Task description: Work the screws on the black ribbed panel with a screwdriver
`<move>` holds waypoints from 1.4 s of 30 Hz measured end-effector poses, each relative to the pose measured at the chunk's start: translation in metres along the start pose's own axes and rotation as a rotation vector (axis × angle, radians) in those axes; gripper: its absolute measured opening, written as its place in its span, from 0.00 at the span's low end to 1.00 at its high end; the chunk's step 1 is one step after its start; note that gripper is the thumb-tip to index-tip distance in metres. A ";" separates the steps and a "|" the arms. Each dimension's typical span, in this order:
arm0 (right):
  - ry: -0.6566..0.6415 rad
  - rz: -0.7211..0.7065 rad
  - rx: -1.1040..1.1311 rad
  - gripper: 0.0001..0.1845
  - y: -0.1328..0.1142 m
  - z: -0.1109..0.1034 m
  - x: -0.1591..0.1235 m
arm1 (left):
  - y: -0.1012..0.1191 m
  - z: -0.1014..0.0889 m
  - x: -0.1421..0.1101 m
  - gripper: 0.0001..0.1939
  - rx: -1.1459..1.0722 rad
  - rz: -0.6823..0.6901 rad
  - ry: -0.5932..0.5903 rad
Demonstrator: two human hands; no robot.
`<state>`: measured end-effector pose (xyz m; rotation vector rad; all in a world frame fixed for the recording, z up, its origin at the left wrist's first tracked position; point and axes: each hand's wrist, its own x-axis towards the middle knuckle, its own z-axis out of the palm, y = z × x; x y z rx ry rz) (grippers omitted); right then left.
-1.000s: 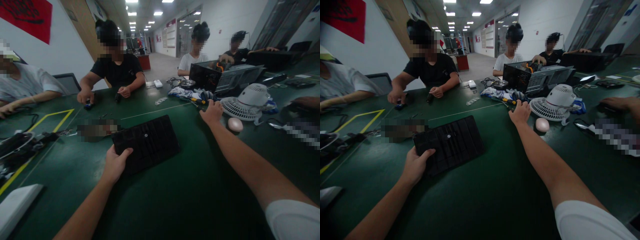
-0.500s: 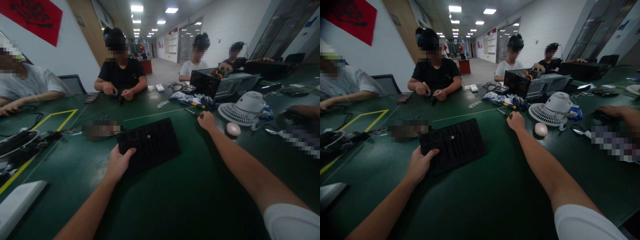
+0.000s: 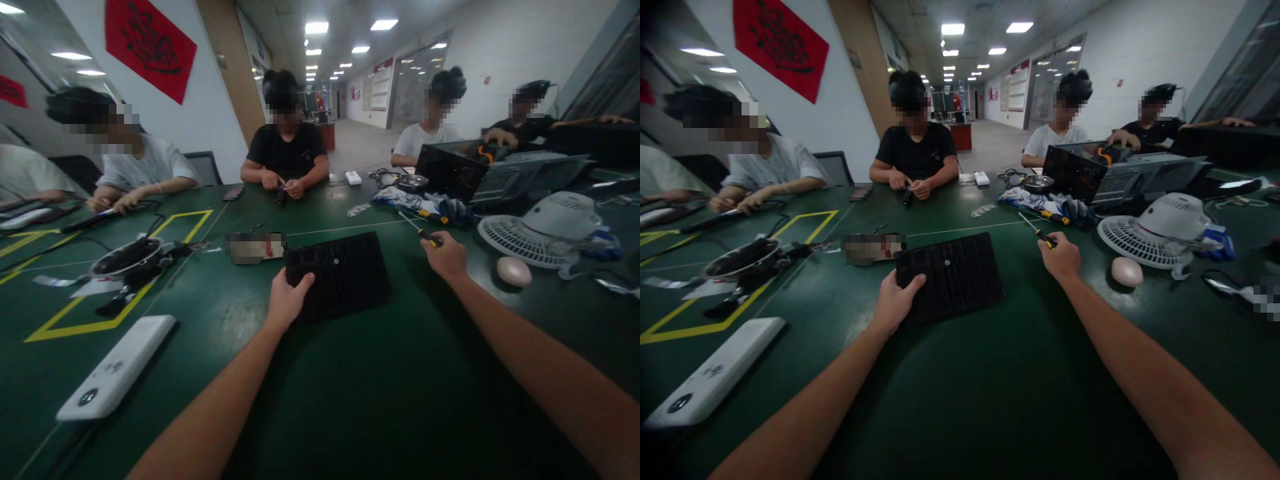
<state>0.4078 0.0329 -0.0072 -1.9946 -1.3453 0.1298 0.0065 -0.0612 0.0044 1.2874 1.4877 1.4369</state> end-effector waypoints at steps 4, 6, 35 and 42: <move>0.077 -0.053 0.108 0.21 -0.028 -0.008 -0.012 | -0.001 -0.001 0.005 0.20 -0.013 0.032 0.069; 0.109 -0.109 0.199 0.20 -0.048 -0.018 -0.015 | -0.001 -0.001 0.006 0.19 -0.017 0.042 0.098; -0.265 -0.985 -0.189 0.11 -0.176 -0.136 -0.069 | 0.000 -0.002 0.015 0.31 -0.066 -0.096 -0.026; -0.284 -0.957 -0.246 0.11 -0.181 -0.132 -0.069 | -0.002 0.001 0.021 0.34 -0.061 -0.082 -0.013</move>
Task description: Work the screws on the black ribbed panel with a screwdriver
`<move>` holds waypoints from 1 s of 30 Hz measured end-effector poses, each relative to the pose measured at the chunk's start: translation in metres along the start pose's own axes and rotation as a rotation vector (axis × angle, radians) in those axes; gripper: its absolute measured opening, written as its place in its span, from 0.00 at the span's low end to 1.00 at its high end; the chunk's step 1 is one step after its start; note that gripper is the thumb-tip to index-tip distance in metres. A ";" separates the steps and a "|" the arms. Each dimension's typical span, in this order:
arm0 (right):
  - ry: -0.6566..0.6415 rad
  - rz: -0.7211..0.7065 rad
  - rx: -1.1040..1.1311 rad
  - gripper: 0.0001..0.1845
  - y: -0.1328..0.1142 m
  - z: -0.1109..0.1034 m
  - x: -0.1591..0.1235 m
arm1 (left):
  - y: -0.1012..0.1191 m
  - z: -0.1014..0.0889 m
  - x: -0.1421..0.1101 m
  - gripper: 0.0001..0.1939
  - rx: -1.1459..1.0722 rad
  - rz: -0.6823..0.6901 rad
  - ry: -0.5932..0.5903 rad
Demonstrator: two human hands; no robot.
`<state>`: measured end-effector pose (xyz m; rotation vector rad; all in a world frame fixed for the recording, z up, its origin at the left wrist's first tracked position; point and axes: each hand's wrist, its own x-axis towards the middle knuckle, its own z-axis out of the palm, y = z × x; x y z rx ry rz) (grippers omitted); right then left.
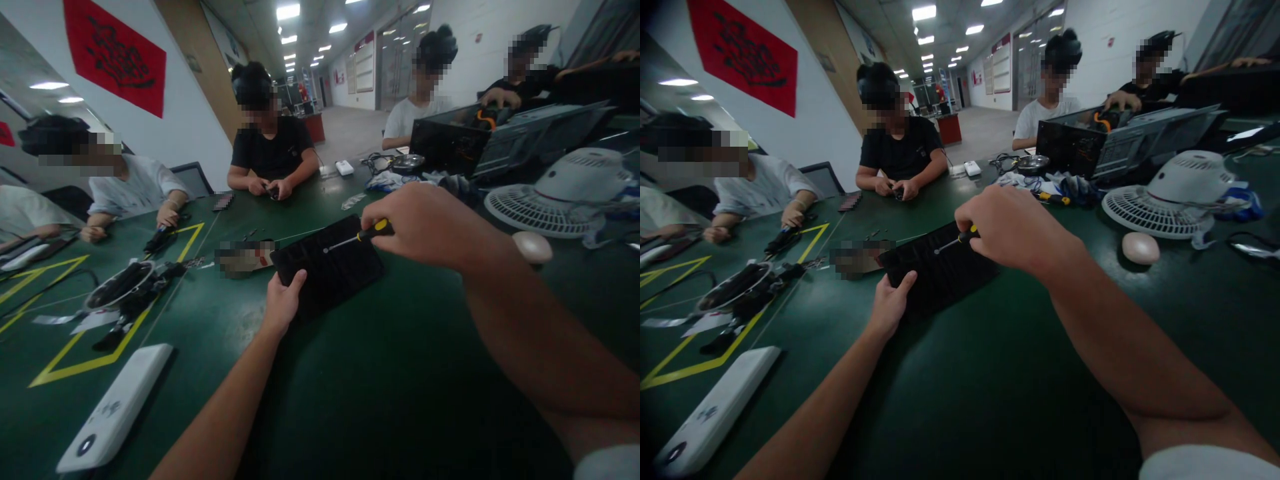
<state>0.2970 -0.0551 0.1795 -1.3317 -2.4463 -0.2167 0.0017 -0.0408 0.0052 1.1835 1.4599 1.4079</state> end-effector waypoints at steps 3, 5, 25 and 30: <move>-0.001 0.003 -0.006 0.11 -0.003 0.004 0.002 | 0.000 0.000 -0.003 0.34 0.002 0.000 0.002; 0.000 -0.004 0.001 0.10 -0.004 0.007 0.003 | 0.000 0.001 -0.004 0.33 0.007 0.000 0.004; 0.011 -0.006 0.013 0.13 0.003 0.018 0.004 | -0.005 0.004 -0.003 0.25 -0.032 0.043 -0.020; -0.029 0.015 0.002 0.13 0.001 0.016 0.005 | -0.003 0.003 -0.004 0.26 -0.012 0.040 -0.013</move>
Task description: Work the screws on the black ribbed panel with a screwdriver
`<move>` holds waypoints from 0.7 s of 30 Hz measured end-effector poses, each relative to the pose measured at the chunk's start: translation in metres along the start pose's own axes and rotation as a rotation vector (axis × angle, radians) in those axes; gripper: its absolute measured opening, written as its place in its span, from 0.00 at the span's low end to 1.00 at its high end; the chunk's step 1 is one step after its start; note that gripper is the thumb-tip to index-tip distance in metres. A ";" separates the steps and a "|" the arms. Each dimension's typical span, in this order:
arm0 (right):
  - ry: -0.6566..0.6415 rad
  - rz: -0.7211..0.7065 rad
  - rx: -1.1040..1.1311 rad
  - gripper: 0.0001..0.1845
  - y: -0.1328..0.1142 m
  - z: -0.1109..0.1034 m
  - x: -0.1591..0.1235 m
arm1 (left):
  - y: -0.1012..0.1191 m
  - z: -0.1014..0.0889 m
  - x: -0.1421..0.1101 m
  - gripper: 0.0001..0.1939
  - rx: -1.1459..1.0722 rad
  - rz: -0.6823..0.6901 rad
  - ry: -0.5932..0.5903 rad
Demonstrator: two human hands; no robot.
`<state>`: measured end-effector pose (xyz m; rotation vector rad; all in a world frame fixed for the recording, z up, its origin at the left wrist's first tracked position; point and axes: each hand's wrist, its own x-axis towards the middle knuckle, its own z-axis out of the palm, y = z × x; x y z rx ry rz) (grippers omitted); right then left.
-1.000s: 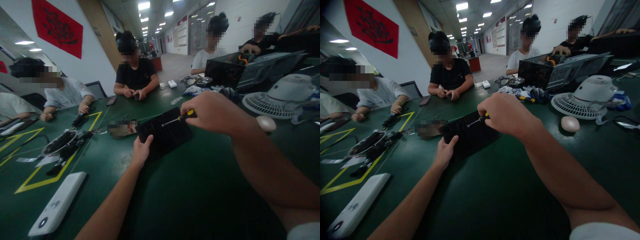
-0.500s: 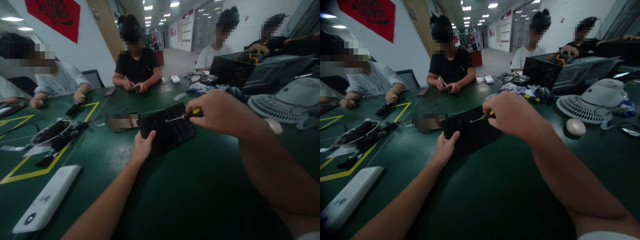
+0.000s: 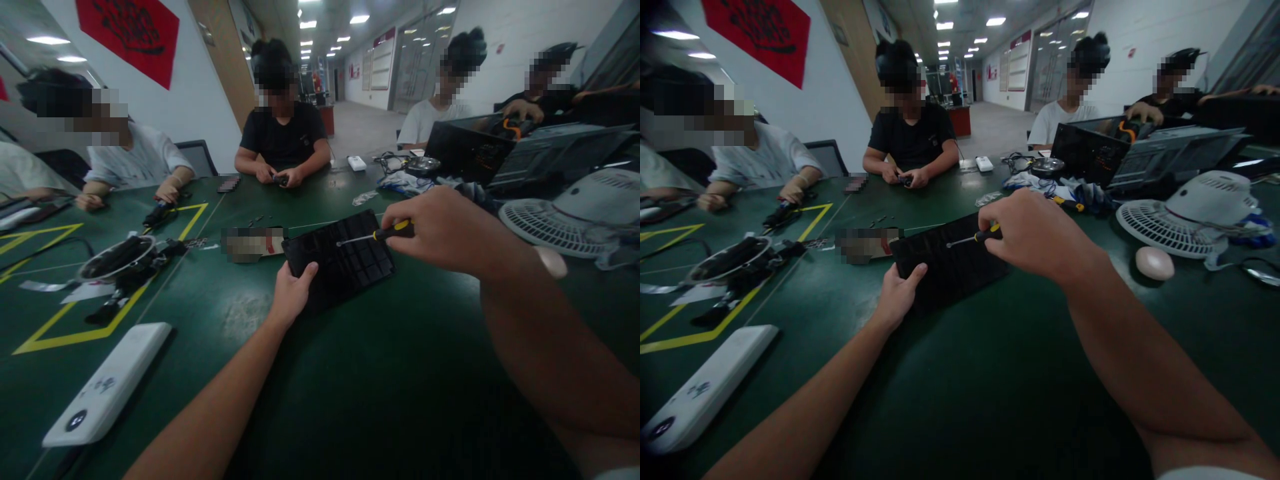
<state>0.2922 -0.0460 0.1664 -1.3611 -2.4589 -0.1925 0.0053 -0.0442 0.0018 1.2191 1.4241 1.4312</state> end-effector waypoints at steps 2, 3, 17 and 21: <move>-0.006 0.013 -0.002 0.14 -0.001 -0.001 0.000 | 0.000 0.000 0.000 0.26 0.008 0.001 0.001; -0.009 0.019 -0.003 0.14 -0.002 -0.001 0.000 | 0.000 0.000 0.000 0.26 0.010 0.003 0.000; -0.111 0.088 0.026 0.15 -0.010 -0.008 0.000 | 0.003 0.000 0.000 0.27 0.025 0.014 -0.006; -0.118 0.098 0.045 0.14 -0.010 -0.008 0.000 | 0.002 0.000 0.001 0.27 0.019 0.003 -0.003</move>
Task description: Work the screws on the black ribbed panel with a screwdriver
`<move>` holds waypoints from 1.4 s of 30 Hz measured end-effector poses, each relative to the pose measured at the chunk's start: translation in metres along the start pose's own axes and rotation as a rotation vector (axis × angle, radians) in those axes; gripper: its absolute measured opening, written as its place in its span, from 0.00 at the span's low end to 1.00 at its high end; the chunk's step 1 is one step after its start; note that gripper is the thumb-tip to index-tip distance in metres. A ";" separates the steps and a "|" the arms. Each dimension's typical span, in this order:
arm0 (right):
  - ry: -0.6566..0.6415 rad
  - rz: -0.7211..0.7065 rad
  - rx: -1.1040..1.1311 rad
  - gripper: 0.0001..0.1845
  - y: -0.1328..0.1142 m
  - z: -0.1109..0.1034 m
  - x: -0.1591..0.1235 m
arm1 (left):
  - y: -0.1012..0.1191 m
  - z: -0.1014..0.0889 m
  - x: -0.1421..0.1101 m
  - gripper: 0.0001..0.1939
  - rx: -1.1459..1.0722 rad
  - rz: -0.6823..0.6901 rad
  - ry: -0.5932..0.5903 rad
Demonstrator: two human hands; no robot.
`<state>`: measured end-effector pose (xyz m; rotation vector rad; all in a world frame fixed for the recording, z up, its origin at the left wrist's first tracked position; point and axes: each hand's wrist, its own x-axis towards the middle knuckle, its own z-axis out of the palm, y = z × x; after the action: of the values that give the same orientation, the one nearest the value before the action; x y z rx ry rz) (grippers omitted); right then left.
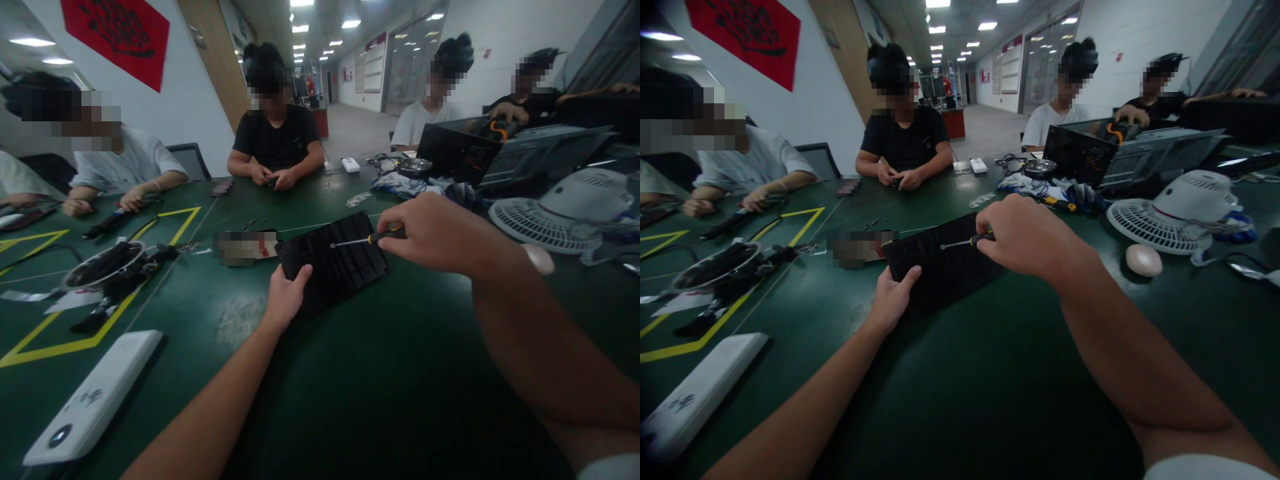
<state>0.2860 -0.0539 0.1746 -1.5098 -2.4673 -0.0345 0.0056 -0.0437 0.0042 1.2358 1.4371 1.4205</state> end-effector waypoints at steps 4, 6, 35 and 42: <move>-0.008 -0.007 -0.006 0.14 0.001 -0.001 0.000 | -0.003 0.000 0.001 0.28 -0.005 0.006 0.009; -0.011 -0.007 -0.011 0.14 0.000 -0.001 0.000 | -0.004 0.000 0.002 0.28 -0.004 0.010 0.008; 0.086 0.027 -0.081 0.15 0.010 -0.009 -0.004 | 0.001 -0.002 0.005 0.28 0.015 -0.043 0.012; 0.092 0.031 -0.076 0.15 0.006 -0.010 -0.004 | 0.001 -0.003 0.005 0.30 0.024 -0.040 0.014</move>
<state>0.2951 -0.0560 0.1828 -1.5399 -2.3951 -0.1900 0.0017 -0.0402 0.0055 1.2071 1.4849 1.3912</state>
